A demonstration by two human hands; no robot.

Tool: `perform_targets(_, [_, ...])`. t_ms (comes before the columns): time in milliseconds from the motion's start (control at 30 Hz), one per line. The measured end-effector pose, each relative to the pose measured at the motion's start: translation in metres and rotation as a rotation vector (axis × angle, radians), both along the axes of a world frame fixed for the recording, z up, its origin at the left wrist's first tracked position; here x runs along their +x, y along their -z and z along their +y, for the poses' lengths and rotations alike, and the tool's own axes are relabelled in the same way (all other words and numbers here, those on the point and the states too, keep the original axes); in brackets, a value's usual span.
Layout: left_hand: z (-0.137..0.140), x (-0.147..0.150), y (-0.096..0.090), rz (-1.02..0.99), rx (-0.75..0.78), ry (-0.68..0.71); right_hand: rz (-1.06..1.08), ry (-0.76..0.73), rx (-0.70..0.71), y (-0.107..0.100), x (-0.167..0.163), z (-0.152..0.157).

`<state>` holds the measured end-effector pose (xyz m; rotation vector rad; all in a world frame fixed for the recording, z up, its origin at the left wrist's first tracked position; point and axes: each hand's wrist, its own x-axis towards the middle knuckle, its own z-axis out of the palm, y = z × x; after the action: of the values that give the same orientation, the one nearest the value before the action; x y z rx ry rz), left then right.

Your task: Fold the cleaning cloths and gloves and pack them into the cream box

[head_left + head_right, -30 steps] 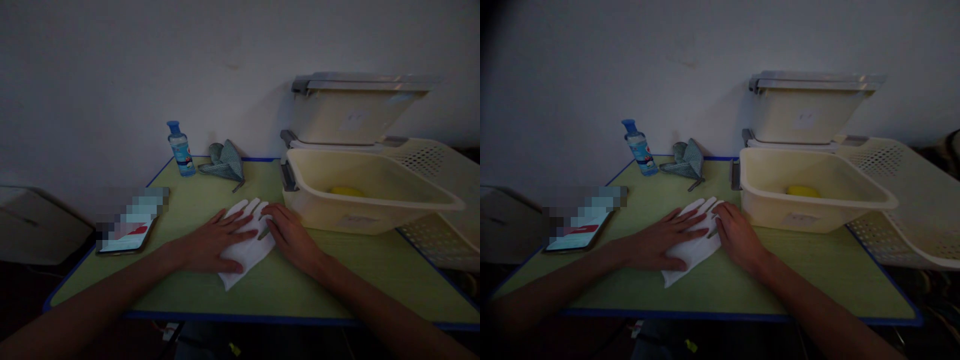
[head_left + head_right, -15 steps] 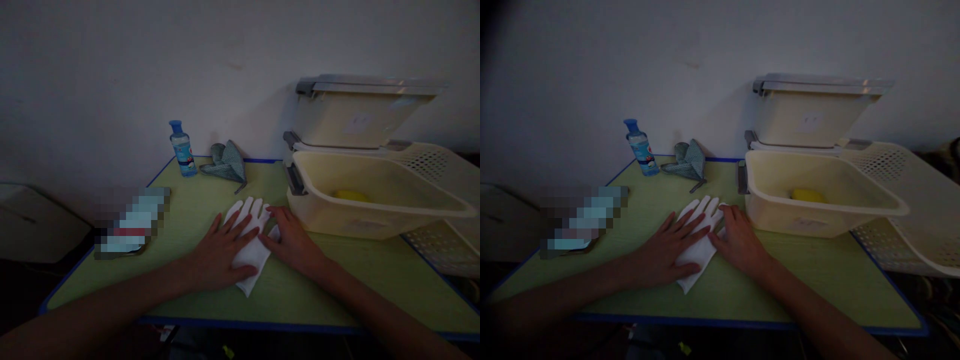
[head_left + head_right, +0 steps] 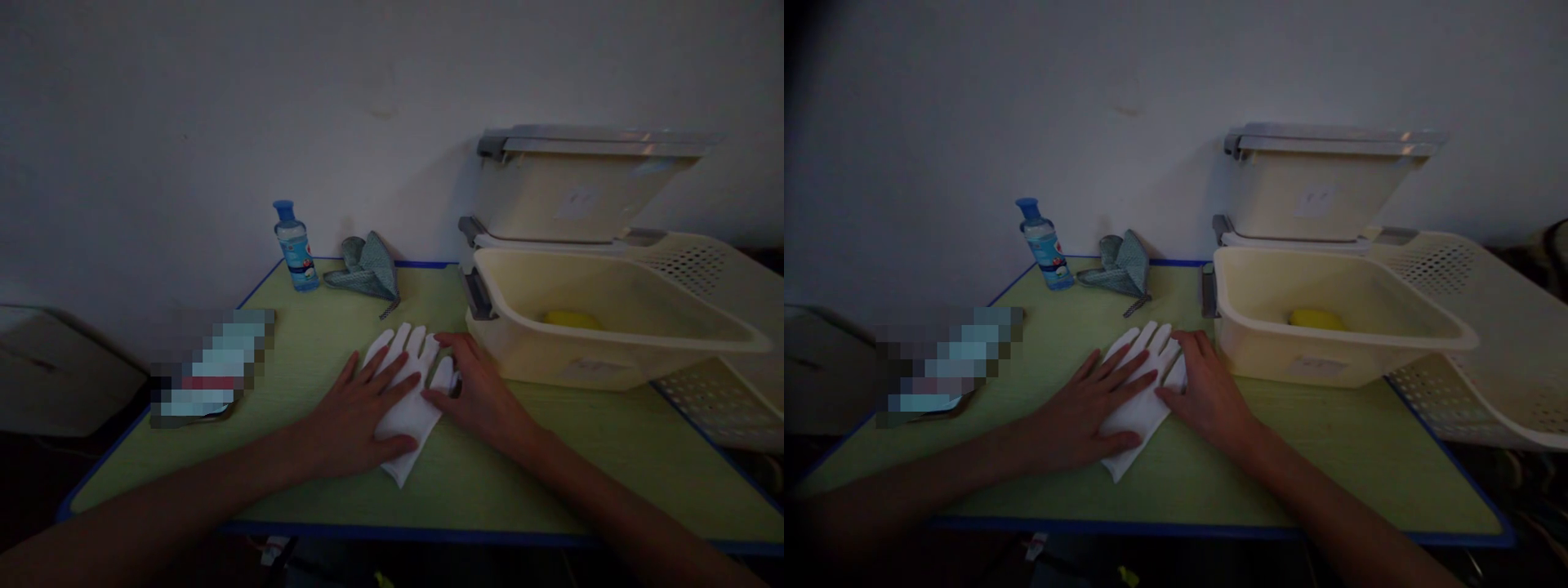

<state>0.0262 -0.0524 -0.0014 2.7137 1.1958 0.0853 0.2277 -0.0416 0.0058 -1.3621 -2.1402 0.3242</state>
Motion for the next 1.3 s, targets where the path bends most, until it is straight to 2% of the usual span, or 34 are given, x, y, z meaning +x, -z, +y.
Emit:
perform_targets(200, [-0.005,0.003,0.002,-0.025,-0.008,-0.056,0.093,-0.006,0.012,0.003,-0.003,-0.001])
perform_targets(333, [-0.005,0.004,0.002,-0.135,0.051,-0.092,0.199,-0.038,0.067,0.004,-0.004,-0.001])
perform_targets(433, [0.001,0.002,0.0,-0.273,0.068,0.045,0.295,-0.022,0.099,0.005,-0.003,0.001])
perform_targets(533, [0.007,0.0,-0.003,-0.332,0.014,0.22,0.4,-0.007,0.086,0.007,-0.002,0.003])
perform_targets(600, [0.008,0.0,-0.004,-0.318,0.003,0.25,0.433,-0.005,0.06,0.009,-0.002,0.004])
perform_targets(833, [0.003,0.002,-0.006,-0.25,0.013,0.229,0.211,0.037,-0.115,0.007,0.0,0.001])
perform_targets(933, [0.004,0.001,-0.004,-0.251,0.014,0.231,0.146,0.032,-0.138,0.005,0.0,-0.002])
perform_targets(1167, [0.005,0.0,-0.003,-0.287,-0.009,0.231,0.232,-0.061,-0.077,0.01,-0.002,-0.002])
perform_targets(1300, [0.005,0.001,-0.003,-0.369,-0.099,0.126,0.132,-0.115,0.01,0.008,-0.002,-0.003])
